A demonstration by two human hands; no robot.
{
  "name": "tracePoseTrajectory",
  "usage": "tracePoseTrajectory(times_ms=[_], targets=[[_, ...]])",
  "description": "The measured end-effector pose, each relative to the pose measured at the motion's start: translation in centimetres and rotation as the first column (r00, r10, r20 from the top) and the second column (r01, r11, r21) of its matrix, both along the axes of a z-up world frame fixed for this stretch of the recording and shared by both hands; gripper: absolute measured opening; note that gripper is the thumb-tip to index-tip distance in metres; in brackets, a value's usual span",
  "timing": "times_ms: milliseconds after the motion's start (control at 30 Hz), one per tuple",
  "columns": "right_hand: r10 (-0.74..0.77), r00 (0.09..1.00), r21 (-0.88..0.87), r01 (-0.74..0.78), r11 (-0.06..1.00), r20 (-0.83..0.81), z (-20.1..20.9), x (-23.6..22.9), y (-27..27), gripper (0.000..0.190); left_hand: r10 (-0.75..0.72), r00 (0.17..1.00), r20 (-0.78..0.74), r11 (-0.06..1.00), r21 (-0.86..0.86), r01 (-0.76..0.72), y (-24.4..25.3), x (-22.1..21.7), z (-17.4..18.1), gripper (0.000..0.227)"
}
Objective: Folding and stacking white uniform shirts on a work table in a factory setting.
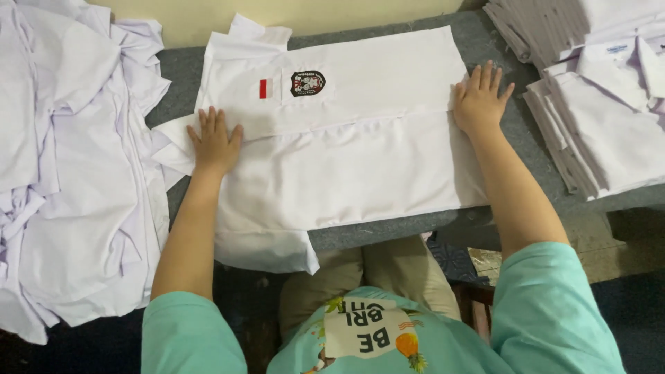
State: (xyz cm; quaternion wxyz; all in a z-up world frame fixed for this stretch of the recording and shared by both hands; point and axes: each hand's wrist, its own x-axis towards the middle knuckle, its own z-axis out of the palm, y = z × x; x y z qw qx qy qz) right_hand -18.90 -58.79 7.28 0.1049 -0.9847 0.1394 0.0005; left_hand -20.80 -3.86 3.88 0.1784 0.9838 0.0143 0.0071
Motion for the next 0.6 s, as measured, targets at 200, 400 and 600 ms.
tracePoseTrajectory(times_ms=[200, 400, 600], targets=[[0.190, 0.978, -0.097, -0.181, 0.979, 0.083, -0.6, -4.0, 4.5, 0.073, -0.117, 0.993, 0.028, 0.992, 0.041, 0.116, -8.2, -4.0, 0.6, 0.078], [0.483, 0.875, 0.137, -0.483, 0.865, 0.036, 1.2, -13.4, 12.9, 0.075, -0.167, 0.977, -0.132, 0.978, 0.102, 0.181, -12.6, -9.0, 0.1, 0.081], [0.402, 0.915, 0.033, -0.400, 0.916, -0.047, 0.1, -12.9, 7.3, 0.072, -0.027, 0.991, -0.134, 0.989, 0.142, 0.046, -8.3, -10.9, 0.4, 0.072]])
